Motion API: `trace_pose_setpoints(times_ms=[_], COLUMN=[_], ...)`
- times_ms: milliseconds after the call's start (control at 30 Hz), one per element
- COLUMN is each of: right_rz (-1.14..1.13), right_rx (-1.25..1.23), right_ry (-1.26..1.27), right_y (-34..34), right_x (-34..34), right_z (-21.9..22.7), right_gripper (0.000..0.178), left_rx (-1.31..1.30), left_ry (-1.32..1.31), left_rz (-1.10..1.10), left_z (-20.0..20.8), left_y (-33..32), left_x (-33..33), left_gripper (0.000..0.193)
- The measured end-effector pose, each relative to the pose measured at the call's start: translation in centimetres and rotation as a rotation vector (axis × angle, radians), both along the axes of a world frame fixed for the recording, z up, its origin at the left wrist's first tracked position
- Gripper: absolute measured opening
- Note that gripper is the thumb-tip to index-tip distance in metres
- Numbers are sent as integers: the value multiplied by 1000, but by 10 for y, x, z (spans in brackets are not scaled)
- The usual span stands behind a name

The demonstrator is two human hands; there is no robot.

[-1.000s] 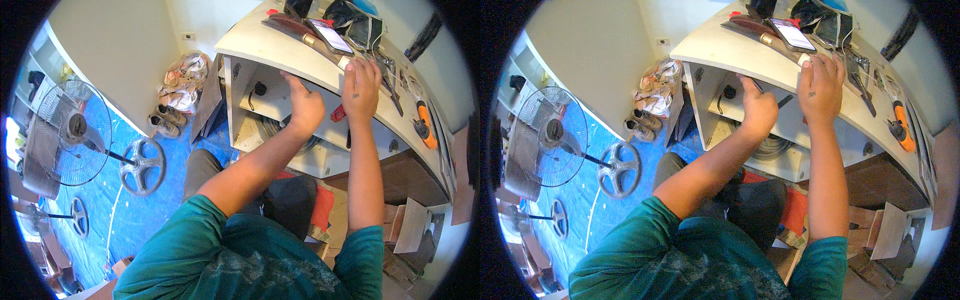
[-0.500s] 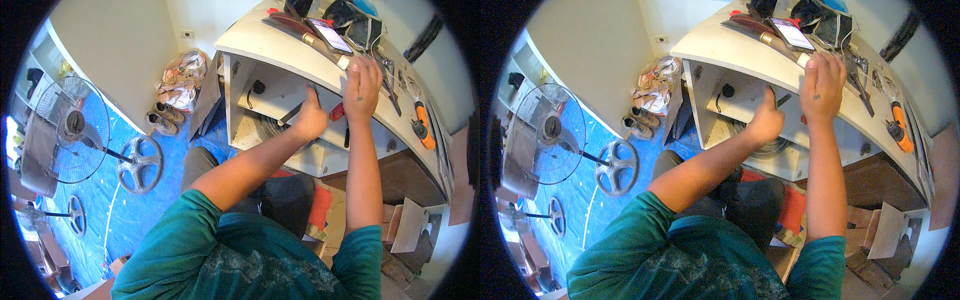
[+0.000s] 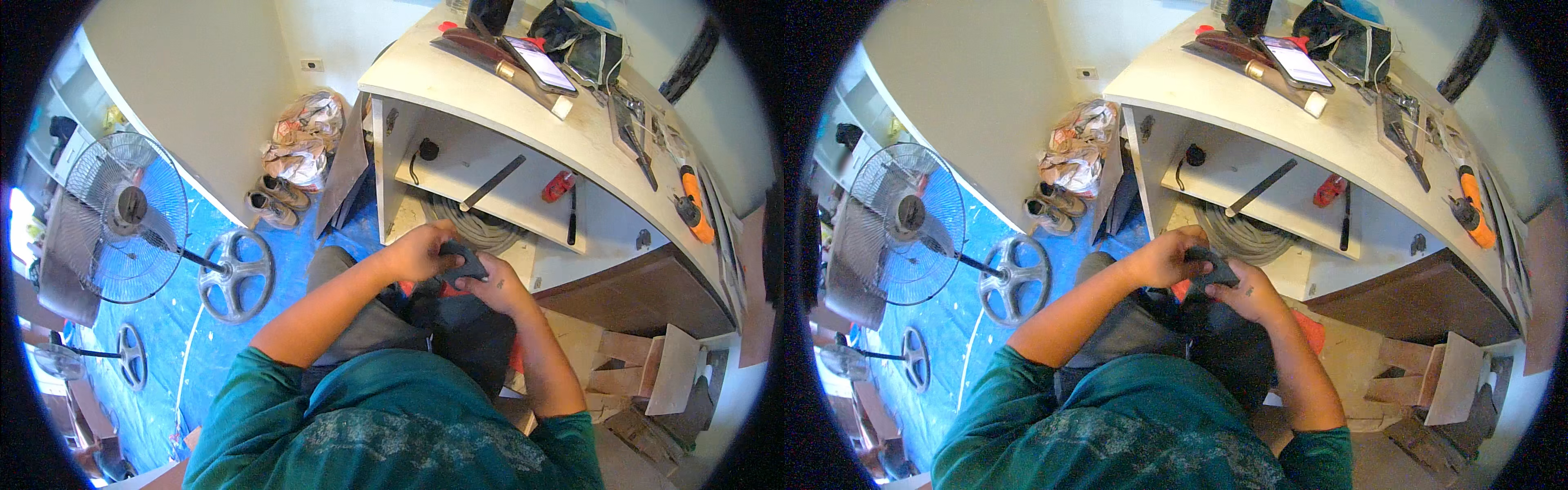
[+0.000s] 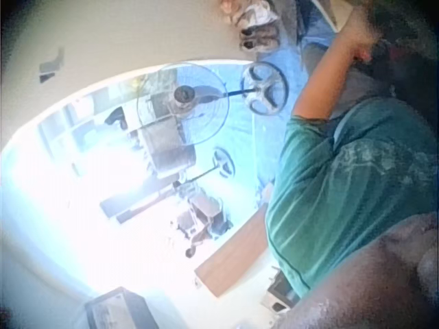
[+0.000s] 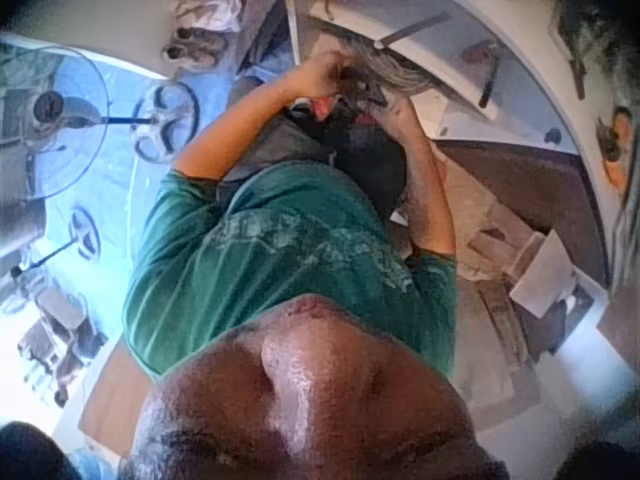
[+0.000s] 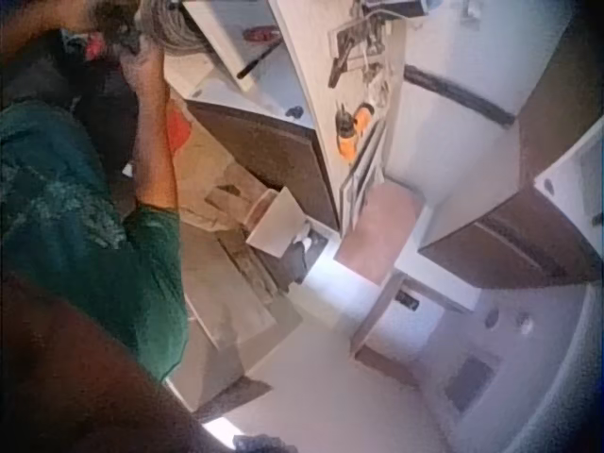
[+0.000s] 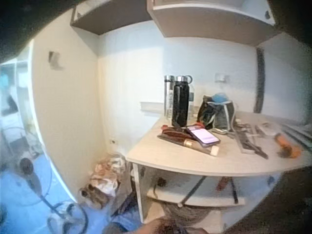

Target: The person sits at a cluttered white desk and repeatedly picks up, inspects, and places back various small items such as a red tool, a black rectangular object, and a MaxSell-branded item. The person shifts items between the desk surface and the open drawer below, occasionally moving cables and other objects aside to reach deeper items.

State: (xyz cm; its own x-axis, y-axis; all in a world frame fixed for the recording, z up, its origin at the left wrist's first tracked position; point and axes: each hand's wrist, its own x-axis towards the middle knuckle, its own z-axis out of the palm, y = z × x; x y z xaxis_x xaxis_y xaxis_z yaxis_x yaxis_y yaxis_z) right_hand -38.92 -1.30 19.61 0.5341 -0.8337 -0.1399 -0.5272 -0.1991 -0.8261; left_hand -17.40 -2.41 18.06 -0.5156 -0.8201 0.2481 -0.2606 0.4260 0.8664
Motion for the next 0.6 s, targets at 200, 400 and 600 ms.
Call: trace_pose_setpoints(times_ms=[200, 400, 600], right_rz=[-258, -350, -372], right_rx=[277, 246, 208], right_ry=[-270, -275, -274], right_y=[15, 39, 53], right_x=[-25, -56, -74], right_z=[-38, -51, -65], right_gripper=[21, 20, 20], left_rx=[-545, -607, -416], left_ry=[-2, -352, -765], left_rz=[867, 1235, 1025], left_z=[14, 35, -1], left_y=[-48, -115, -77], left_x=[16, 25, 14], left_gripper=[80, 84, 68])
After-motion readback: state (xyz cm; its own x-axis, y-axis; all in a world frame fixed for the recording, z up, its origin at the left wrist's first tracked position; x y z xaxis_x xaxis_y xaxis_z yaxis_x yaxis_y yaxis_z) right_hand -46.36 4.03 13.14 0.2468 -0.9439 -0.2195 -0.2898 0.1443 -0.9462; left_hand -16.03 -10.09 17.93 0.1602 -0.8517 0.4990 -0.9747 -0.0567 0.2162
